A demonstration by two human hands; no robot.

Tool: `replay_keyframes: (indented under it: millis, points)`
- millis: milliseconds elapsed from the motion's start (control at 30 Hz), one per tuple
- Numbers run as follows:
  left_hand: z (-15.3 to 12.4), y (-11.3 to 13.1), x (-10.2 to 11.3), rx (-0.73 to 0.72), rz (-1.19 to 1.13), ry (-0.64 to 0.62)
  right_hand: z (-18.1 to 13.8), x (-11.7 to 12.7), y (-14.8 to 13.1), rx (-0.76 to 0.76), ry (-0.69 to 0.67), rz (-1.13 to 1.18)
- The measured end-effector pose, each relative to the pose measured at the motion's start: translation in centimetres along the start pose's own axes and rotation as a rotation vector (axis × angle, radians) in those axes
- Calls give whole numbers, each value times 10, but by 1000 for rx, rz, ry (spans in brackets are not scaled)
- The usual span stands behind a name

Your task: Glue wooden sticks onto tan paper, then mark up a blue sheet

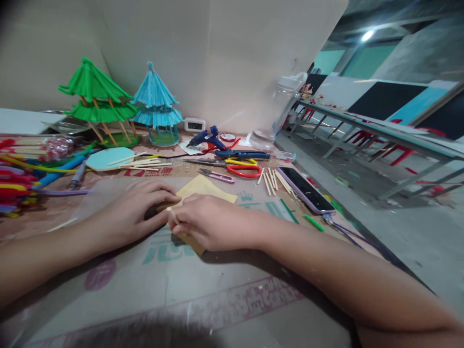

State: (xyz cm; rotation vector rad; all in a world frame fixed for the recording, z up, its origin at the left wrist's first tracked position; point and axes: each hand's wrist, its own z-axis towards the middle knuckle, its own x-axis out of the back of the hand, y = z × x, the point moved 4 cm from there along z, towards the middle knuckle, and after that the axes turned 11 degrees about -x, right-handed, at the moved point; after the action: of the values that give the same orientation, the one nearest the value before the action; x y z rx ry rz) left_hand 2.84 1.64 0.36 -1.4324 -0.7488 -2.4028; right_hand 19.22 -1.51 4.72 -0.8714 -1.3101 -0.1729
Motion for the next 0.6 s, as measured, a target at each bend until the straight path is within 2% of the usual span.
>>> replay_keyframes:
  millis: [67,200,300,367,500,600]
  points:
    - [0,0,0,10,4,-9,-3,0,-1,7,3,15]
    - [0,3,1,-16,-7,1,11,-6,5,13,155,-77]
    - [0,3,2,-18,-10,4,14,-10,6,15,125,-58]
    - [0,2,1,-12,-14,-8,7,-8,4,6,90,71]
    - [0,1,0,-17,-16,-8,-7,-4,-1,-38,105,497]
    - [-1,0,-1,-25,-5,20,-7,-11,-1,-65,-14,718]
